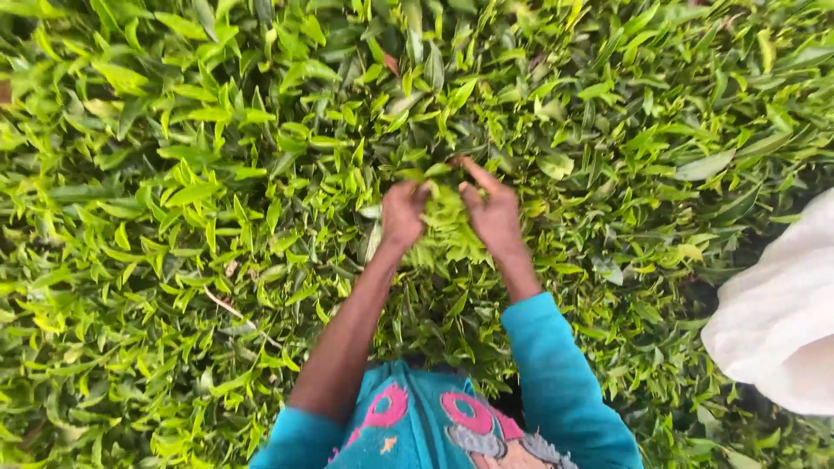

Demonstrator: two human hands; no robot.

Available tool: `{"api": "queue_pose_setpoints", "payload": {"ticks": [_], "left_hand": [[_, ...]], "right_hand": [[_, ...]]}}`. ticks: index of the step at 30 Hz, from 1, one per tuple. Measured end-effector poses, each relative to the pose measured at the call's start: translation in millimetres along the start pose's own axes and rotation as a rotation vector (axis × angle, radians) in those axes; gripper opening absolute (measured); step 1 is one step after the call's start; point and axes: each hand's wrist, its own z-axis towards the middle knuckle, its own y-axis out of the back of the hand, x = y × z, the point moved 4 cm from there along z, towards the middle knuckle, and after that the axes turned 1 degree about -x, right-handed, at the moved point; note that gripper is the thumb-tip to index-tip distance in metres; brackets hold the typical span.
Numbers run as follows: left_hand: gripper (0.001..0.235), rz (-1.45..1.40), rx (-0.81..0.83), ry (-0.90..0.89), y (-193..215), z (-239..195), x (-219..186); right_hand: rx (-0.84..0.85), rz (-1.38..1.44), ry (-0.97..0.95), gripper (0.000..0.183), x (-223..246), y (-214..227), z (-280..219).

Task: A person is rapidly plucking tea leaves from bushes in a field using both hands.

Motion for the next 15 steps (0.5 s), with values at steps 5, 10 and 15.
{"api": "queue_pose_setpoints", "payload": {"ticks": [5, 10, 15], "left_hand": [[0.056, -1.052, 0.066, 0.911, 59, -156, -34], [0.052, -0.657, 0.167, 0.441, 68, -147, -17], [0.043, -0.24, 0.137, 0.213, 25, -70, -11]], "right_hand": [[0.106, -0.411, 0.157, 0.024, -33, -33, 28], [0.37, 0.144, -0.162, 0.027, -40, -13, -8], [0.652, 0.146, -0.564, 0.09, 65, 9, -32]]}}
